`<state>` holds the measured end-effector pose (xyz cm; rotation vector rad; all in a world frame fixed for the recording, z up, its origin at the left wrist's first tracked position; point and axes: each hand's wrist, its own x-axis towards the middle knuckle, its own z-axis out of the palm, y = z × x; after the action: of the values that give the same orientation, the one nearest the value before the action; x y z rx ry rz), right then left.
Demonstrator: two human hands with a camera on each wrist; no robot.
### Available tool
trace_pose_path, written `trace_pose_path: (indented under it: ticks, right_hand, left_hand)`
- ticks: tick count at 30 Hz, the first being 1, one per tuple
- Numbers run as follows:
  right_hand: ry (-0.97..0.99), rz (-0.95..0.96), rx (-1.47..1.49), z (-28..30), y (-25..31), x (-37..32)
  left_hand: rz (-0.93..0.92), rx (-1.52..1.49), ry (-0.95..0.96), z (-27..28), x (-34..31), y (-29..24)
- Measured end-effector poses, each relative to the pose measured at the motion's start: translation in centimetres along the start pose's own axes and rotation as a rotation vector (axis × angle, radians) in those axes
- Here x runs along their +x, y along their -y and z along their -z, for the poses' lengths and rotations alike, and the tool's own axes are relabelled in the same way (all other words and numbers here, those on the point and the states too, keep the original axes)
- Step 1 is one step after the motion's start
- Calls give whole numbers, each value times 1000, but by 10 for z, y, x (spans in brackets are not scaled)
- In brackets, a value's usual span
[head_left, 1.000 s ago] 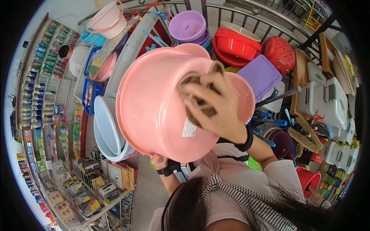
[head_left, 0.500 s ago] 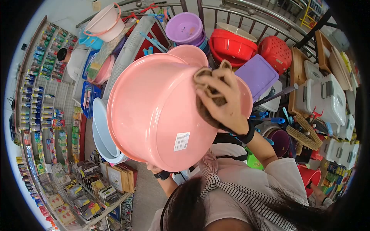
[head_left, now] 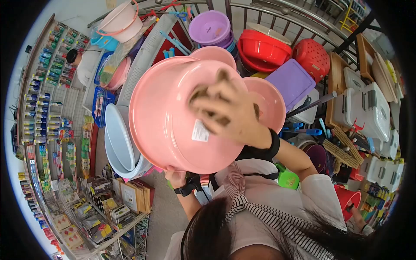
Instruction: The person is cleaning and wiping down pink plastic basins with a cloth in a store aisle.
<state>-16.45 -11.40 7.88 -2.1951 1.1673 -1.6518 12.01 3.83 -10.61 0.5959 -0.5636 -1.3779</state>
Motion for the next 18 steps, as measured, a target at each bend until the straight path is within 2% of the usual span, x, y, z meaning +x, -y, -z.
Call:
trace_pose_path:
  ticks: [1,2,3,8,11,13,15,18]
  right_hand:
    - [74,73,20,0,6,-5]
    - [135,223,-25,-5,6,-18]
    - [139,223,-23,-6,12,-30]
    - [489,438,178,5,29,-66]
    - [543,519,271,11,16,-58]
    - [534,510,213,11,5,-45]
    - [324,303,177,7,-11,-27]
    - [189,117,156,9,-34,2]
  left_hand:
    - [0,0,-2,-11,4,-2]
    - [-2,4,-88,-24,5,-3]
    - [-5,9,-175,-32,6,-3]
    - [-14,24,-157,-38,10,-1]
    - [-4,27,-123,-35,4,0]
    - [1,64,-151,-24,2,4]
    - [2,29,-106,-17,0,5]
    - [4,-32,-49,-6,-3,4]
